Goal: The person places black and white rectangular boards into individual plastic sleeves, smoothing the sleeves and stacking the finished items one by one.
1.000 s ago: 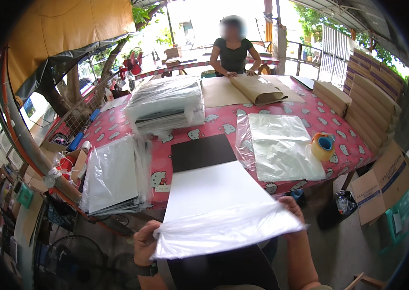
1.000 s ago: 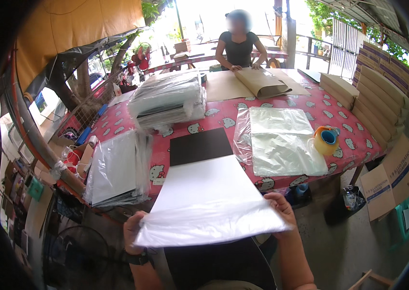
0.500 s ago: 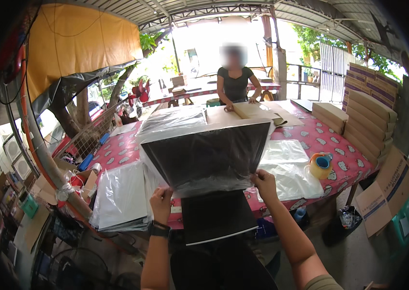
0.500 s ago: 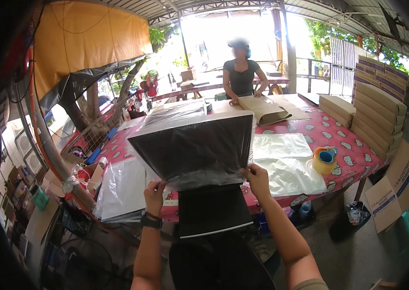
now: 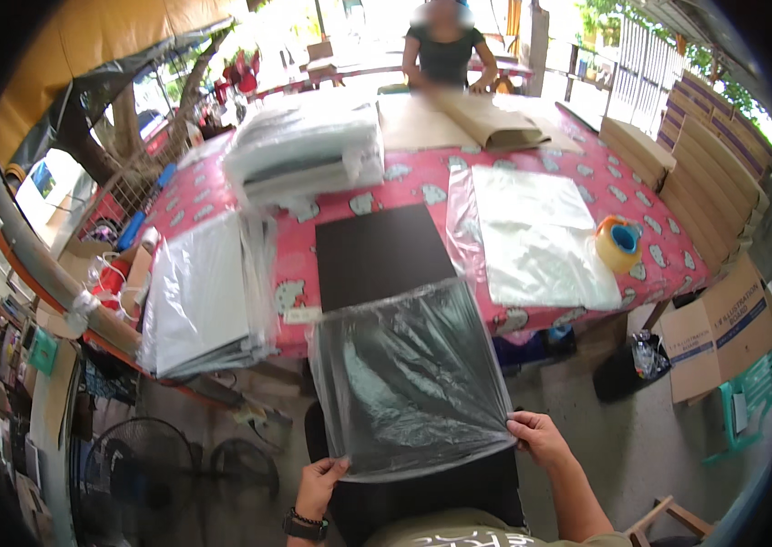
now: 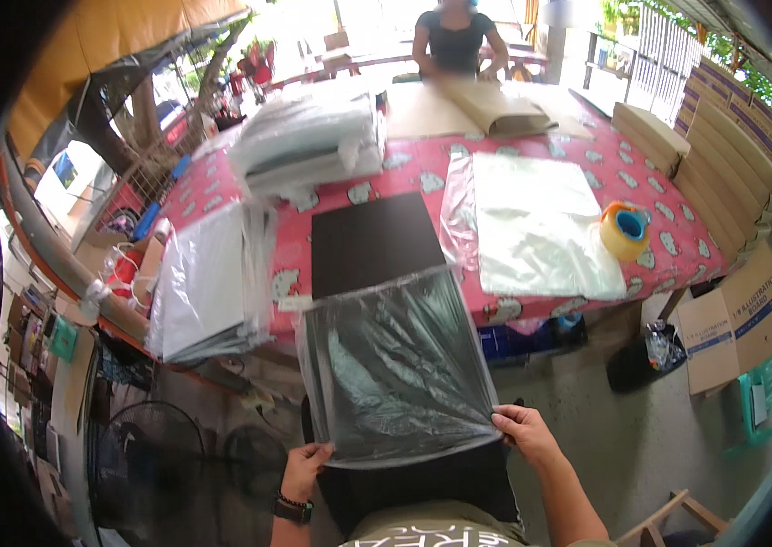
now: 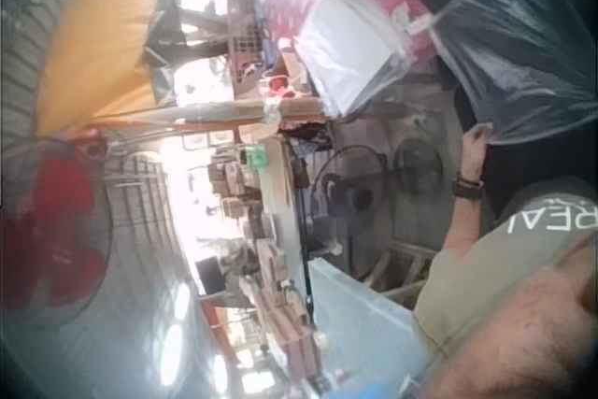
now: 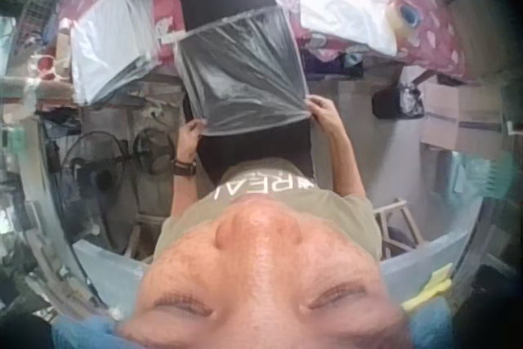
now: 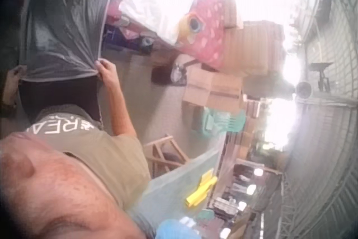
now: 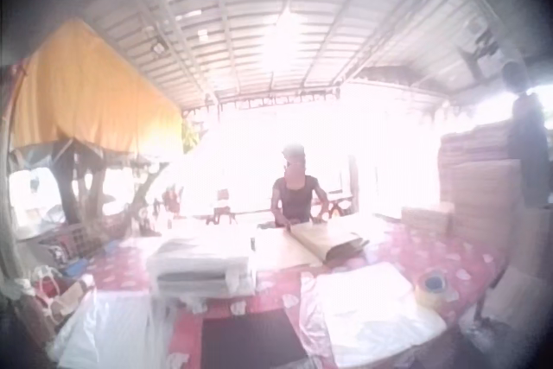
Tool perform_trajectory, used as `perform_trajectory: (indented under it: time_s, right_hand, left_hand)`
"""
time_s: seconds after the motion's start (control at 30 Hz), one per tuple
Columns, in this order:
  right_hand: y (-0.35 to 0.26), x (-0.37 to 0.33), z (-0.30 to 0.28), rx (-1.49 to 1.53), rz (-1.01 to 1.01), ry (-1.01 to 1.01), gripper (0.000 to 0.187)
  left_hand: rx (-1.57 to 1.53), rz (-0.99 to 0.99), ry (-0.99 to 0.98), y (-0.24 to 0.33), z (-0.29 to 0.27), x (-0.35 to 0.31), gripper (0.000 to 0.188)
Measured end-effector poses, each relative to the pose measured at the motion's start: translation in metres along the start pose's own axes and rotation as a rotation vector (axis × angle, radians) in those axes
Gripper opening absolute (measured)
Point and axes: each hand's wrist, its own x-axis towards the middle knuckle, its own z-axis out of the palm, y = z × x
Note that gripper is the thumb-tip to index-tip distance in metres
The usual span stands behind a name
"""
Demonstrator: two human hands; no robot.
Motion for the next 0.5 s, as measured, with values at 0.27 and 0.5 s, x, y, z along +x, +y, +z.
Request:
perform_trajectory:
  time_s: [0.27, 0.5]
  right_hand:
    - [0.058, -0.039, -0.02, 0.202, 0.09, 0.028, 0.024]
    - [0.083, -0.061, -0.051, -0.241, 0.235, -0.166, 0.019]
  left_hand:
    - [0.054, -0.15, -0.079, -0.056, -0.014, -0.031, 0.024]
    - [0.339, 0.102, -0.168, -0.088, -0.013, -0.058, 0.02]
